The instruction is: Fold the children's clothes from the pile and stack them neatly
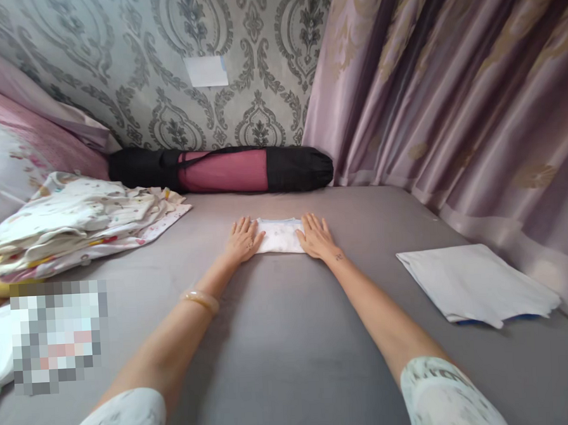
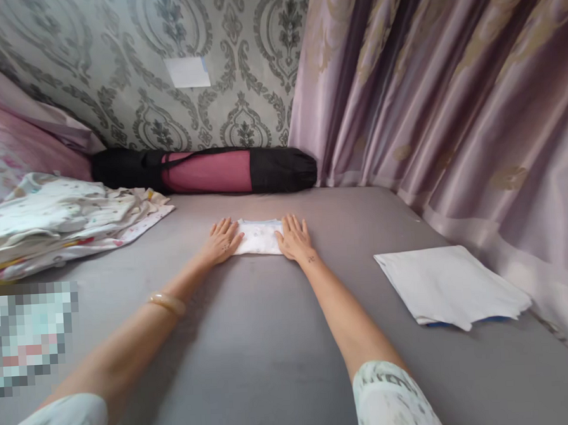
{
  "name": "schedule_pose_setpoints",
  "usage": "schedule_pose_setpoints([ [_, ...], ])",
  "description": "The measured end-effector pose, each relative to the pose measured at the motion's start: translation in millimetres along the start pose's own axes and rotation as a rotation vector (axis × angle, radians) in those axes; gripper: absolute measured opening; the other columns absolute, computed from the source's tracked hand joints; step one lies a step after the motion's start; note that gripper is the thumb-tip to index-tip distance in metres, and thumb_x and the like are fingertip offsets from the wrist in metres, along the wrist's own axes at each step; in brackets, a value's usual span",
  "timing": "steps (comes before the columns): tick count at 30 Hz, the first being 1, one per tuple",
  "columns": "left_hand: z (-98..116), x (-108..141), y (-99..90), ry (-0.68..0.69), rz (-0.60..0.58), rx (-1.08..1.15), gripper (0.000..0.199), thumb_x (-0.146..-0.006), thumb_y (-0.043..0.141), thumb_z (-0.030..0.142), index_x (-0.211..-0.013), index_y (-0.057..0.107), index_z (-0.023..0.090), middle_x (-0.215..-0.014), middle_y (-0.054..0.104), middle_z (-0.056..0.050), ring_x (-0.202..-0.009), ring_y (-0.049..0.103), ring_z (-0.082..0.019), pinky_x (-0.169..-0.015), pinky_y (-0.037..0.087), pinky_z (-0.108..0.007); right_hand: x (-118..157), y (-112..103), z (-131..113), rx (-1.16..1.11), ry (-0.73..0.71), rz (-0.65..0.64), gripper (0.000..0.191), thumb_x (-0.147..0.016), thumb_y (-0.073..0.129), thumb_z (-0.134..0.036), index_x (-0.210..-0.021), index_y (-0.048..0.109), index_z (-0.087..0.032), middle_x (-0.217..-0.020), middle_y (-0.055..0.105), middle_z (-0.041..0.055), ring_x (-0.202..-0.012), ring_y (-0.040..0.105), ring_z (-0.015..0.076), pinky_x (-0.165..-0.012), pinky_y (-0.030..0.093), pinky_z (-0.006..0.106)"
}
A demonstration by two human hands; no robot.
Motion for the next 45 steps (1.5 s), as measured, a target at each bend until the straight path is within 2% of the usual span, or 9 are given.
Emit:
schedule_pose_setpoints([
  [4,-11,-1,10.4,-0.046,-0.055,0.078,0.072,-0.096,0.021,0.055,-0.149,0.030,0.007,-0.158,0.020,-0.018,-0.147,0.013,-0.030,-0.117,0.017,-0.044,2,8,8,-0.008,0.027,-0.051,0.066,-0.098,0.020,-0.042,-0.149,0.027,-0.001,-0.157,0.023,0.0173,-0.146,0.018,0.0269,-0.118,0.012,0.044],
  [11,-18,-7,22.8,-0.039,0.016,0.152,0.070,-0.094,0.030,0.055,-0.145,0.036,0.009,-0.156,0.025,-0.019,-0.146,0.016,-0.030,-0.116,0.020,-0.045,0,9,10,-0.054,0.042,-0.109,0.068,-0.098,0.019,-0.045,-0.150,0.024,-0.002,-0.159,0.019,0.0161,-0.147,0.014,0.0259,-0.118,0.014,0.042],
  [14,-18,-3,19.9,-0.046,0.094,0.204,0.064,-0.094,0.032,0.052,-0.143,0.041,0.011,-0.155,0.028,-0.017,-0.145,0.021,-0.029,-0.116,0.023,-0.045,1,3,8,-0.054,0.048,-0.131,0.067,-0.098,0.018,-0.045,-0.151,0.024,-0.004,-0.159,0.018,0.0157,-0.147,0.013,0.0257,-0.118,0.011,0.045],
  [19,-18,6,9.1,-0.051,0.276,0.303,0.053,-0.096,0.032,0.043,-0.138,0.048,0.016,-0.151,0.039,-0.011,-0.143,0.028,-0.023,-0.117,0.024,-0.042,3,-8,-10,-0.058,-0.005,-0.030,0.065,-0.099,0.015,-0.043,-0.152,0.022,-0.006,-0.160,0.014,0.0135,-0.148,0.008,0.0235,-0.119,0.005,0.044],
  [27,-14,12,5.9,-0.045,0.152,0.303,0.046,-0.096,0.035,0.038,-0.133,0.054,0.019,-0.145,0.049,-0.009,-0.141,0.033,-0.025,-0.116,0.022,-0.049,4,7,-24,-0.038,-0.005,-0.043,0.061,-0.100,0.020,-0.044,-0.151,0.029,-0.013,-0.157,0.025,0.0136,-0.145,0.019,0.0269,-0.117,0.011,0.045],
  [33,-17,9,3.8,-0.096,0.167,0.393,0.044,-0.096,0.034,0.037,-0.132,0.056,0.023,-0.142,0.052,-0.007,-0.140,0.036,-0.024,-0.115,0.025,-0.049,2,2,-24,-0.041,0.004,-0.074,0.060,-0.100,0.021,-0.044,-0.151,0.029,-0.012,-0.157,0.025,0.0140,-0.146,0.018,0.0270,-0.117,0.011,0.046],
  [38,-21,8,1.6,-0.099,0.209,0.416,0.045,-0.096,0.032,0.033,-0.131,0.058,0.021,-0.139,0.055,-0.007,-0.140,0.036,-0.024,-0.114,0.029,-0.047,-3,-8,-50,-0.097,-0.019,-0.010,0.059,-0.100,0.020,-0.044,-0.152,0.027,-0.016,-0.159,0.021,0.0142,-0.146,0.016,0.0275,-0.117,0.012,0.047],
  [41,-23,7,3.1,-0.100,0.228,0.419,0.044,-0.096,0.033,0.032,-0.130,0.058,0.021,-0.139,0.056,-0.006,-0.139,0.037,-0.025,-0.114,0.029,-0.048,-3,-4,-66,-0.129,-0.048,-0.044,0.057,-0.100,0.021,-0.044,-0.152,0.029,-0.019,-0.159,0.022,0.0121,-0.146,0.017,0.0277,-0.116,0.015,0.048],
  [45,-24,6,6.5,-0.105,0.219,0.403,0.045,-0.095,0.033,0.031,-0.130,0.058,0.018,-0.138,0.056,-0.007,-0.139,0.038,-0.027,-0.114,0.030,-0.048,-1,5,-71,-0.116,-0.046,-0.038,0.055,-0.100,0.023,-0.042,-0.149,0.035,-0.020,-0.156,0.030,0.0107,-0.145,0.021,0.0280,-0.115,0.016,0.049],
])
Point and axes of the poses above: each hand's wrist, its own x-axis away from the middle knuckle, its own y-axis out of the palm, z = x × y, the point moved 2 cm from there along -x, towards the middle knuckle
